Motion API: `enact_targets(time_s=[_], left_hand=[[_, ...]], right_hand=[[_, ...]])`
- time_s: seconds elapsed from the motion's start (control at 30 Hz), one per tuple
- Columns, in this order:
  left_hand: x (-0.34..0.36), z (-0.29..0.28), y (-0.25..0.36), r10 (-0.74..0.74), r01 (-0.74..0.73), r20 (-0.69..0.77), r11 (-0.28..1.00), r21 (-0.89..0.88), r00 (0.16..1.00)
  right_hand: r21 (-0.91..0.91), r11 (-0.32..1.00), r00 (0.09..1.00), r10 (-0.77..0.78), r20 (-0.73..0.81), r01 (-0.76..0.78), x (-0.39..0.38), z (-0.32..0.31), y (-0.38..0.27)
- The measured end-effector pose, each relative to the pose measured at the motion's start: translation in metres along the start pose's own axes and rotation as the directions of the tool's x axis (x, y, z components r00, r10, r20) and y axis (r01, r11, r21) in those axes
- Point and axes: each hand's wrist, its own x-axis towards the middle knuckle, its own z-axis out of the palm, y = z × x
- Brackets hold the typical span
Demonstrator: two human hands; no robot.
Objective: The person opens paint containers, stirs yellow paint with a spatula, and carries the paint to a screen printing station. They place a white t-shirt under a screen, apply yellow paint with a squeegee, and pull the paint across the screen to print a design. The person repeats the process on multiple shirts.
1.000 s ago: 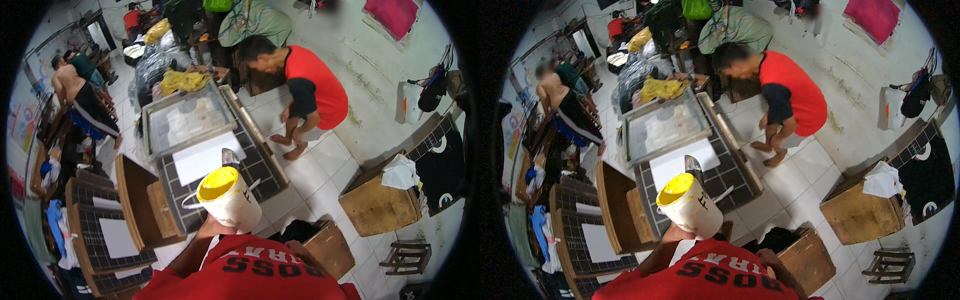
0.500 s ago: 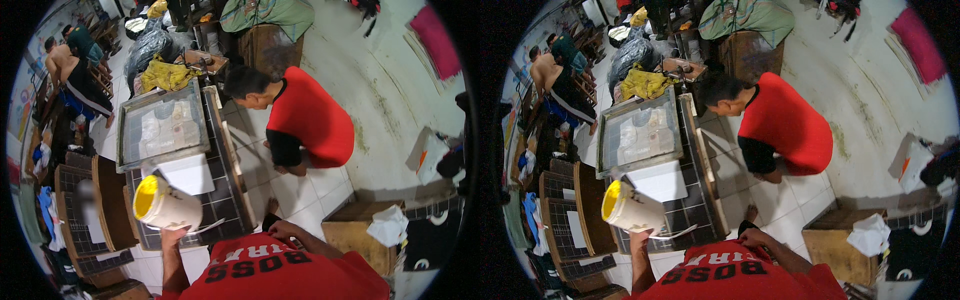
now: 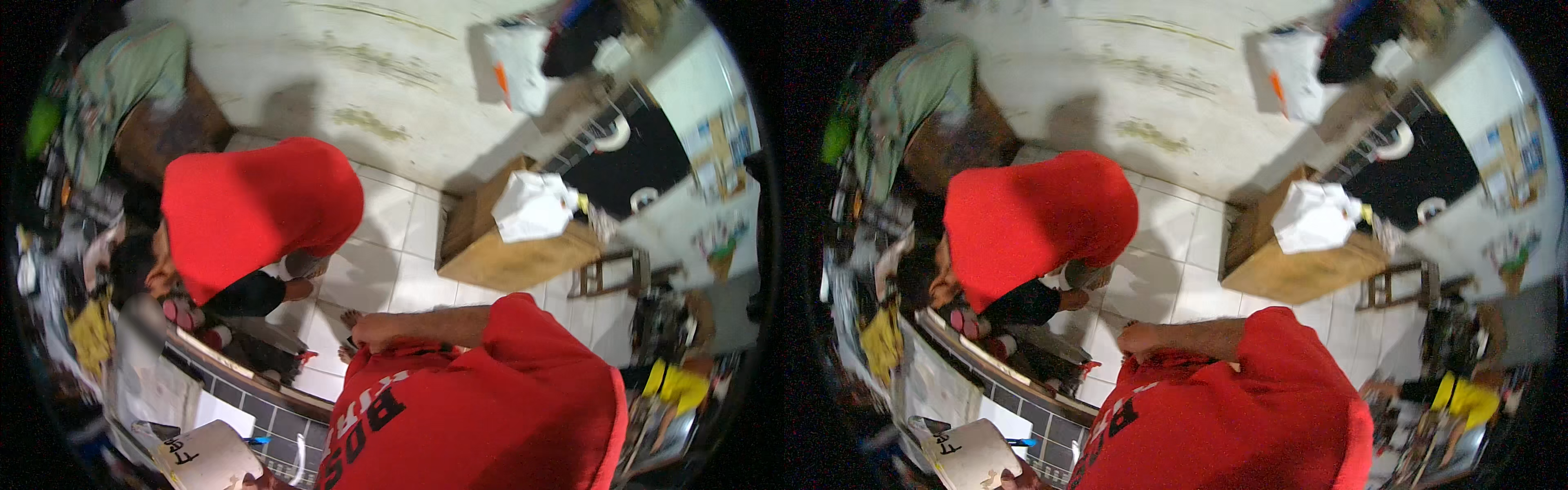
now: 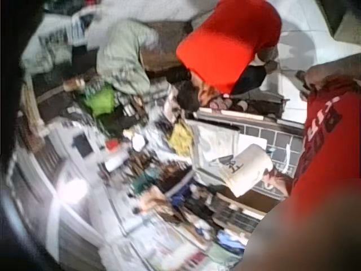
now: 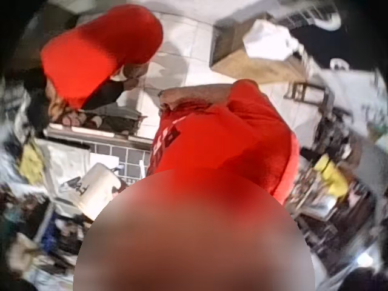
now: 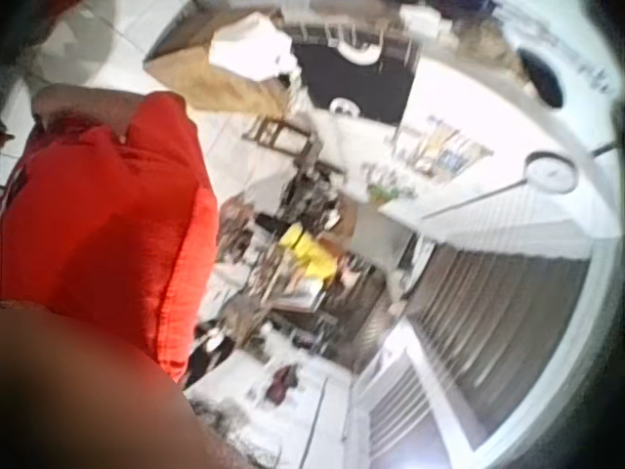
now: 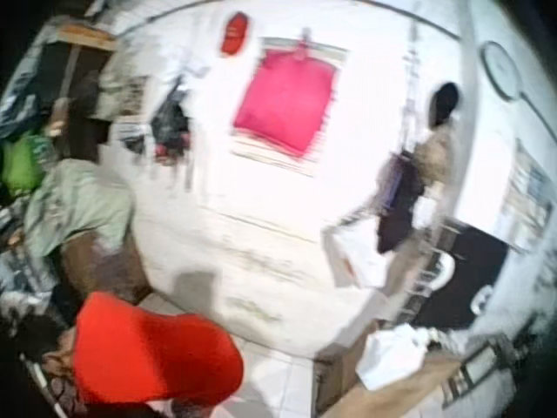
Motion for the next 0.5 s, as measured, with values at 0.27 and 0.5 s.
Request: enact_targets(time_s=[0.27,0.5], left_hand=[[0.021,0.107,0.046,0.171,-0.254,0.455,0.959,0.127,0.874],[-0.010,0.156,0.074,0.169,-0.388,0.578,0.878,0.281,0.799]], right_hand=[[0.790,0.606,0.817,0.500,-0.288,-0.092,-0.175,0.023,0.011],[0.853,0.296,-0.311,0.936,-0.168,0.430,-0.365,0.042,0.166]])
